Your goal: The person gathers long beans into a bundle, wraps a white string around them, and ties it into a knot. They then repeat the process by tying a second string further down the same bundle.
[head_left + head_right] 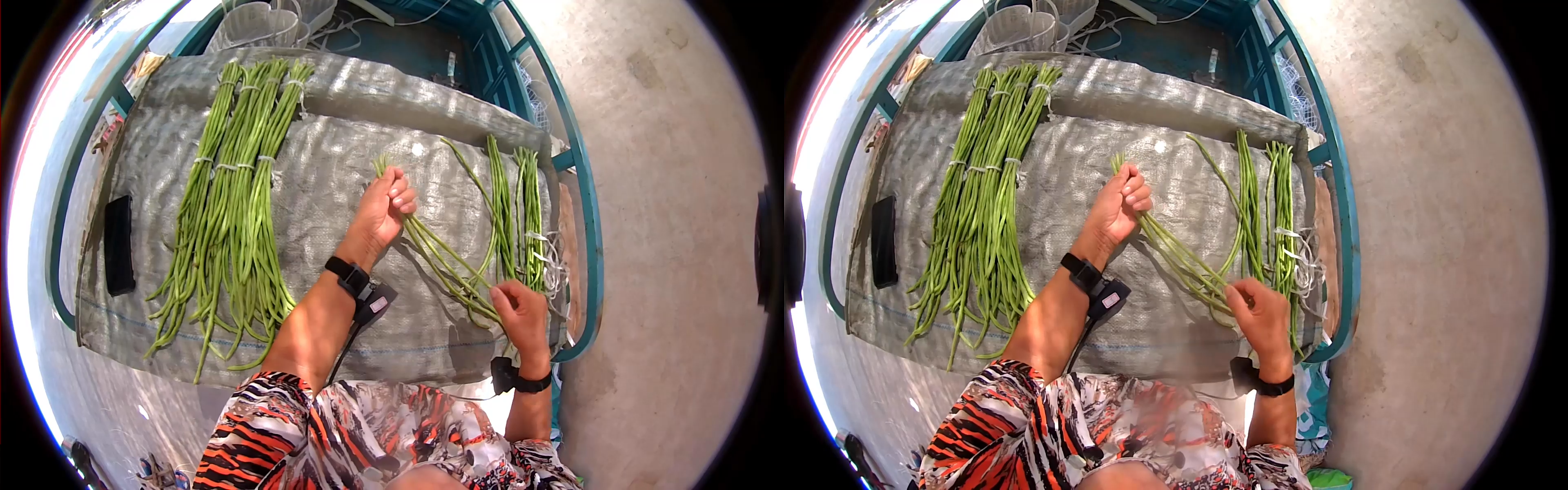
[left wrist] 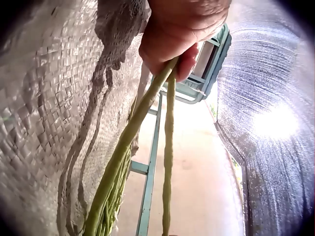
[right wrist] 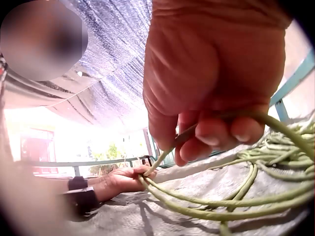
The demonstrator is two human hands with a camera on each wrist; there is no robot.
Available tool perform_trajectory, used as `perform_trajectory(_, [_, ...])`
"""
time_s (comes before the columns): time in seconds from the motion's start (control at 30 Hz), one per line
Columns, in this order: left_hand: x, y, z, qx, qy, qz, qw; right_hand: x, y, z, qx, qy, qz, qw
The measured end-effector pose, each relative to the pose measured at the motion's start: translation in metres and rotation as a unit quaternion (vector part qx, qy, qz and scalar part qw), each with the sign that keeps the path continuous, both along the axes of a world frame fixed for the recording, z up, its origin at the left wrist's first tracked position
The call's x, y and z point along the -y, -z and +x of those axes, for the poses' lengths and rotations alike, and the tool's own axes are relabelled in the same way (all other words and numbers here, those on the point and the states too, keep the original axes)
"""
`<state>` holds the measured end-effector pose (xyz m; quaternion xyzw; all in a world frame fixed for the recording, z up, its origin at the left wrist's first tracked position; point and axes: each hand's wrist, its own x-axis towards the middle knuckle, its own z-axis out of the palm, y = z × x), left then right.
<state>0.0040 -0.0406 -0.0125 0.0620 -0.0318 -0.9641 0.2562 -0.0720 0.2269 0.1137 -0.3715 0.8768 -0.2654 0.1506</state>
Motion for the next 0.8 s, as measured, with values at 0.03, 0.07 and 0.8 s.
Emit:
perform_trajectory(0.03, [0.0,0.001,0.0,0.006,-0.002,0.003,1.0,-0.005,-0.013,-0.002,-0.066,0.013,0.014,0.998])
perform_trajectory(0.07, [-0.001,0.001,0.0,0.011,-0.003,0.006,1.0,-0.011,-0.024,-0.005,-0.132,0.028,0.027,0.991])
perform_trajectory(0.8, [-0.005,-0.011,0.002,0.128,-0.017,-0.038,0.991,0.108,0.072,-0.103,-0.256,-0.021,0.07,0.964])
